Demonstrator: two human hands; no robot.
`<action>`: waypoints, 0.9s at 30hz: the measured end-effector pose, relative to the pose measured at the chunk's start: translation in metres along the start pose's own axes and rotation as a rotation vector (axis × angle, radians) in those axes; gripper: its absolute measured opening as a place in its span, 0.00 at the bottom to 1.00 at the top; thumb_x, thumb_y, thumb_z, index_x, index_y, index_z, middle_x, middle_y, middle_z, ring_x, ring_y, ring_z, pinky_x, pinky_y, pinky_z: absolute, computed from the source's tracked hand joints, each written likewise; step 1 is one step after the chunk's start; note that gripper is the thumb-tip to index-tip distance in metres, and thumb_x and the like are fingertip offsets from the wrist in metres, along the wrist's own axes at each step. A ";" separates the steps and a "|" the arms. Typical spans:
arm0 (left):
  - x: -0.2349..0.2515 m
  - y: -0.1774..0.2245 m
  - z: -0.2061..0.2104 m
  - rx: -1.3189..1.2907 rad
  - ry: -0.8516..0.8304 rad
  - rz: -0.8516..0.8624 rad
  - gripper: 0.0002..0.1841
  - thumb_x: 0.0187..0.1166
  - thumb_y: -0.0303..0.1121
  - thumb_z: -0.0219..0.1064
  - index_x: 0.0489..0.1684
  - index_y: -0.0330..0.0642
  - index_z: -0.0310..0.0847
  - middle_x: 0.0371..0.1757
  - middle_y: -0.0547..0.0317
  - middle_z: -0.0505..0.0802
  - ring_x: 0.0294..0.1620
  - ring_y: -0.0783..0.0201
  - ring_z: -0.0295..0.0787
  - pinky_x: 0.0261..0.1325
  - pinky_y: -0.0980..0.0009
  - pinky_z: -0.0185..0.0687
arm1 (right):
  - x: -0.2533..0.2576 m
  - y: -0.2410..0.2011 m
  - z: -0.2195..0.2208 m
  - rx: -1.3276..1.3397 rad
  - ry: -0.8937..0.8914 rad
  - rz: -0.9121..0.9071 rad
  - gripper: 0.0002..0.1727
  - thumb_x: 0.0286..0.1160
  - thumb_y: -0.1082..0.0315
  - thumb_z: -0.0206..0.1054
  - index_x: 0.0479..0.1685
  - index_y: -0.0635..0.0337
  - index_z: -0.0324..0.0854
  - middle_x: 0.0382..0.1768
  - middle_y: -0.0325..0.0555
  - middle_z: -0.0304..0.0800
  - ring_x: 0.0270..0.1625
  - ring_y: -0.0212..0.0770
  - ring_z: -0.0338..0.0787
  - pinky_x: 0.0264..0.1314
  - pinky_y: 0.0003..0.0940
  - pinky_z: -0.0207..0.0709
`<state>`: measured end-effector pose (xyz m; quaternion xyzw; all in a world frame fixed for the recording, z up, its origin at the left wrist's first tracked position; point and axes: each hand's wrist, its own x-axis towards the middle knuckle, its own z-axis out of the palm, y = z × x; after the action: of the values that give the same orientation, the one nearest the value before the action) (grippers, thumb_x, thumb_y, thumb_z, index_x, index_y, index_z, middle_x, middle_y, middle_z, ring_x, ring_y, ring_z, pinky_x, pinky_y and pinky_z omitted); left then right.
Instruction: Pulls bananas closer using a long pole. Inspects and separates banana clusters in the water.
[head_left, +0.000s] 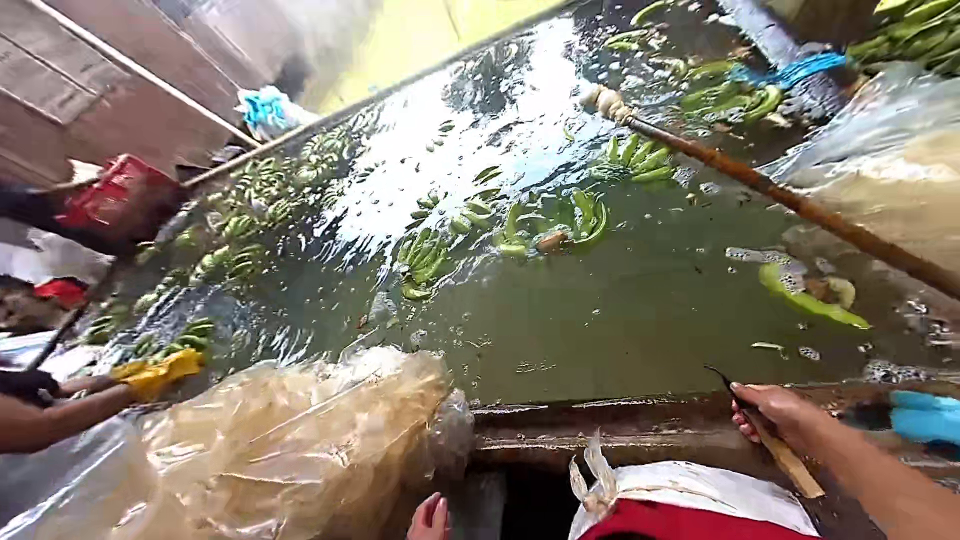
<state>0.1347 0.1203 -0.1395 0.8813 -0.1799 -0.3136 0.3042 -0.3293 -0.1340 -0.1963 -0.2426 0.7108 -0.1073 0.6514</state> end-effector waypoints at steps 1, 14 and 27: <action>0.028 0.023 0.009 0.054 -0.066 0.085 0.21 0.90 0.31 0.57 0.73 0.23 0.72 0.63 0.27 0.86 0.54 0.46 0.89 0.59 0.51 0.84 | -0.001 -0.010 0.002 -0.021 -0.030 -0.010 0.21 0.98 0.54 0.43 0.52 0.62 0.74 0.26 0.43 0.78 0.21 0.37 0.82 0.26 0.32 0.81; 0.212 0.348 0.198 0.628 -0.741 0.571 0.25 0.88 0.35 0.62 0.78 0.28 0.71 0.74 0.32 0.82 0.73 0.42 0.82 0.78 0.50 0.73 | 0.074 -0.165 0.020 -0.328 0.506 -0.281 0.30 0.98 0.57 0.42 0.66 0.78 0.80 0.66 0.77 0.82 0.70 0.69 0.83 0.76 0.63 0.68; 0.325 0.438 0.365 0.830 -0.691 0.598 0.43 0.70 0.39 0.81 0.85 0.33 0.64 0.76 0.27 0.79 0.77 0.30 0.76 0.77 0.34 0.70 | 0.148 -0.123 0.055 -0.960 -0.084 0.076 0.27 0.87 0.64 0.62 0.80 0.72 0.72 0.80 0.73 0.72 0.85 0.70 0.68 0.87 0.67 0.56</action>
<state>0.0778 -0.5279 -0.2244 0.6851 -0.6144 -0.3858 -0.0651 -0.2550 -0.3027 -0.2748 -0.4937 0.6616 0.2665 0.4975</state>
